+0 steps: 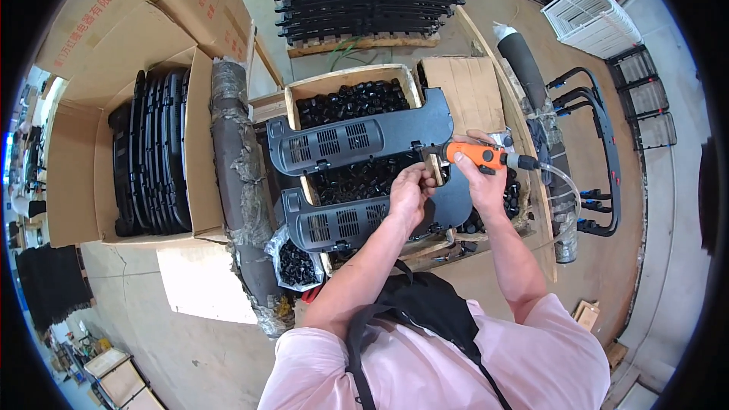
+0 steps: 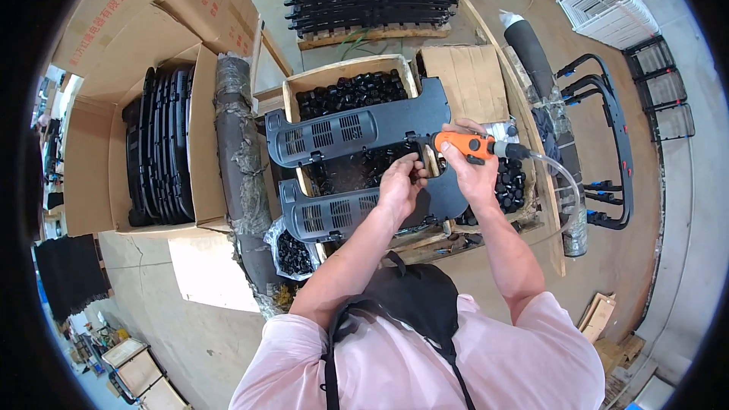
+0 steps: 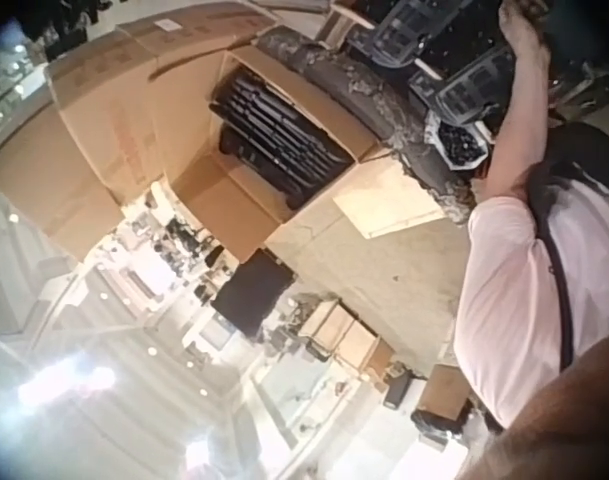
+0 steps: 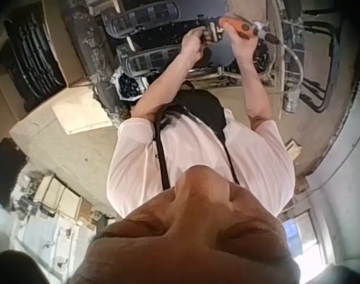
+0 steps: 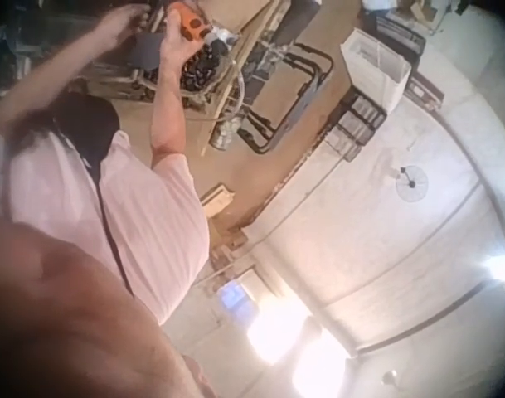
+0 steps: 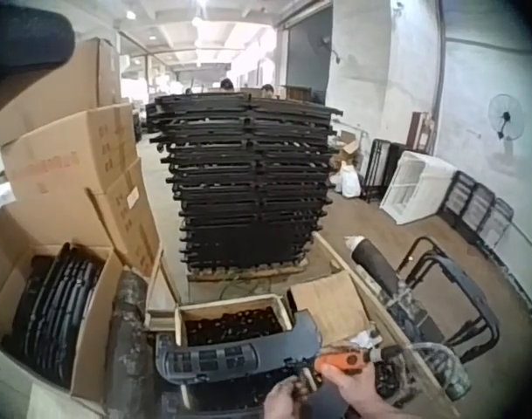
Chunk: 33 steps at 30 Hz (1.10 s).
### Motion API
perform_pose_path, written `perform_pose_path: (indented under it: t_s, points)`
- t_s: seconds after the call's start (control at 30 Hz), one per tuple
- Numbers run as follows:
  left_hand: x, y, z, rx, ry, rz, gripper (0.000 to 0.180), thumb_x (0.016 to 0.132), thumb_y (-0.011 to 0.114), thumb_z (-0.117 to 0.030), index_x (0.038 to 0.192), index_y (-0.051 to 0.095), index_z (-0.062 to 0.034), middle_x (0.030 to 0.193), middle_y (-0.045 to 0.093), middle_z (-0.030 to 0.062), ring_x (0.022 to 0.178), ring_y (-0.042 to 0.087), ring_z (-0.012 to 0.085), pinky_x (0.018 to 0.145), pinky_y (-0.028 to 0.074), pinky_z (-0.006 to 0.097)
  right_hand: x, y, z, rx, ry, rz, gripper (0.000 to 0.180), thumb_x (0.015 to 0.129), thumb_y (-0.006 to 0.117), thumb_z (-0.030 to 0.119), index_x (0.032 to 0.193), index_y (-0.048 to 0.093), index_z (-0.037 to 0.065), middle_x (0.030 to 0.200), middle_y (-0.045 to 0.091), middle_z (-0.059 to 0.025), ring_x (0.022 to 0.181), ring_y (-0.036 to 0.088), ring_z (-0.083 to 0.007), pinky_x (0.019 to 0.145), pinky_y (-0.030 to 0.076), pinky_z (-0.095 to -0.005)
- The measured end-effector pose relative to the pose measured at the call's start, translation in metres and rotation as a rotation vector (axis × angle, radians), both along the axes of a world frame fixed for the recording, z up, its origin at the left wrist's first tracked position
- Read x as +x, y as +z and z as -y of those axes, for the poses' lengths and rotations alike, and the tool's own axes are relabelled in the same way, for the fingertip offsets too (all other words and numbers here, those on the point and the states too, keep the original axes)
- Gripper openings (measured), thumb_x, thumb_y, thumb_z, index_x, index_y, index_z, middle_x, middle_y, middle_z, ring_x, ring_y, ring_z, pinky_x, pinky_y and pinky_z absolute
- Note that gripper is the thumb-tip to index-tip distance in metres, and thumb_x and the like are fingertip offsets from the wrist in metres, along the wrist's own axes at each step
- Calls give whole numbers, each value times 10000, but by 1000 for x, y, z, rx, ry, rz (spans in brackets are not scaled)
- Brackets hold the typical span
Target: Assembling plastic components by attaching clips and using an electric screwdriver.
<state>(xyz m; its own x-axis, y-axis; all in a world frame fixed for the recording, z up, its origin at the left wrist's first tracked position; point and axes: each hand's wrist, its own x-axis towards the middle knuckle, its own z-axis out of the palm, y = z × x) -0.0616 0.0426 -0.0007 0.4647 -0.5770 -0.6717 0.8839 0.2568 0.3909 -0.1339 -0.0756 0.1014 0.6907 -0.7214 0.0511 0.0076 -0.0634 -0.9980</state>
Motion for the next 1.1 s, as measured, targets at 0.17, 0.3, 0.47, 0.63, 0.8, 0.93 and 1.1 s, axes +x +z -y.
perform_pose_path:
  t_s: [0.17,0.3,0.47,0.63,0.8,0.93,1.1]
  points:
    - [35,-10,-23,138,90,-69,95,1014,596,-145,1064,653,-87,780,560,0,655,527,139,572,435,307,15,-6,1,-44,59,-22,529,903,771,20,1377,543,-36,1269,715,-166,1158,685,-200,1038,553,-358]
    - [61,-17,-31,119,64,-210,138,1037,643,-223,966,598,-113,753,494,-22,660,475,126,570,388,301,24,-5,-4,-66,87,-64,526,904,773,20,1377,551,-35,1273,712,-174,1162,687,-202,1041,556,-360]
    - [71,-23,-25,193,45,-100,369,1083,606,-431,1006,599,-70,790,491,-16,641,458,115,541,386,289,31,-5,-6,-80,105,-127,509,909,775,20,1367,560,-31,1270,710,-178,1165,686,-202,1054,547,-359]
    - [68,-33,-20,291,-12,40,397,1114,536,-435,1012,602,-57,781,487,-16,612,450,104,513,386,279,41,-7,-6,-147,162,-110,464,900,786,32,1321,595,-6,1236,719,-148,1149,687,-185,1037,541,-332]
    - [66,-43,-19,241,32,69,403,1117,528,-435,1006,598,-54,774,487,-15,602,452,95,499,388,269,49,-10,-1,-237,241,-231,329,885,796,67,1185,668,21,1178,733,-82,1077,685,-150,976,553,-323]
    - [65,-45,-17,263,29,83,405,1120,521,-434,1002,593,-53,772,488,-14,592,449,93,489,386,267,53,-11,2,-301,288,-257,345,876,795,69,1192,668,13,1177,733,-89,1078,689,-163,974,556,-332]
    - [64,-39,-12,319,20,105,410,1122,516,-428,978,590,-51,750,490,-9,569,445,97,472,382,278,57,5,0,-288,359,-262,461,871,792,70,1296,626,13,1212,727,-108,1129,691,-184,1008,555,-346]
